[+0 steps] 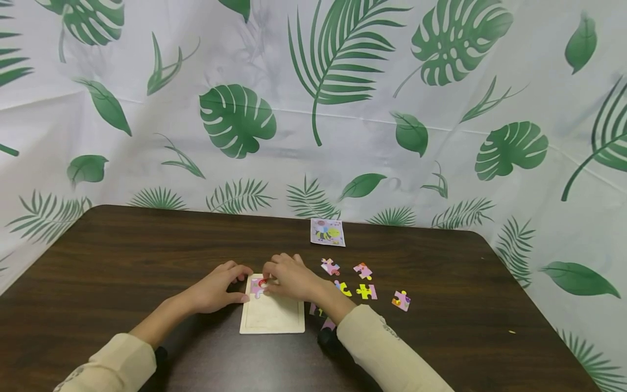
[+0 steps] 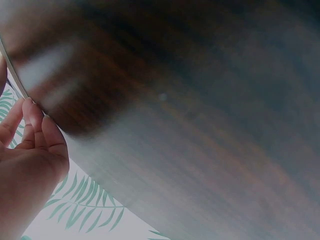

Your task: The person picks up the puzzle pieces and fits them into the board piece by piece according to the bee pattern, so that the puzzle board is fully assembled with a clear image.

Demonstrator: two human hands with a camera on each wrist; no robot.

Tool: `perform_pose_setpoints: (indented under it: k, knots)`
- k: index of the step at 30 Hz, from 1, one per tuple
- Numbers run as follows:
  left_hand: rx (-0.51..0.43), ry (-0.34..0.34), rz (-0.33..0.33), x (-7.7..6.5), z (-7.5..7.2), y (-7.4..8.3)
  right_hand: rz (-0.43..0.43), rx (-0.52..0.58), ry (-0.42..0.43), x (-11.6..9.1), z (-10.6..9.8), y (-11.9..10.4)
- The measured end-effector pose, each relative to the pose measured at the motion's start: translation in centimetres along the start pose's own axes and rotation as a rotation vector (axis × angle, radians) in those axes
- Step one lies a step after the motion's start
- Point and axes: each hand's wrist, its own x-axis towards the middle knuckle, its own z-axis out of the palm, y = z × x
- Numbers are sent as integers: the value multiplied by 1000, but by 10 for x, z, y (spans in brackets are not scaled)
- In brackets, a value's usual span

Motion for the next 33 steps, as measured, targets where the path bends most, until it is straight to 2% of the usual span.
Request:
perform_pose_setpoints:
  k: [7, 14, 20, 29, 33]
  knots:
    - [-6, 3, -4, -1, 2, 0, -14, 62, 5, -4, -3, 3]
    - [-14, 1, -20, -1, 2, 1, -23, 195, -23, -12, -16, 12]
    - [-4, 4, -24, -1, 2, 2, -26, 266, -42, -22, -31, 28]
    - [4, 9, -26, -2, 2, 2, 28, 379, -44, -43, -46, 53]
    - [13, 14, -24, 0, 2, 0, 27, 378, -31, -52, -54, 66]
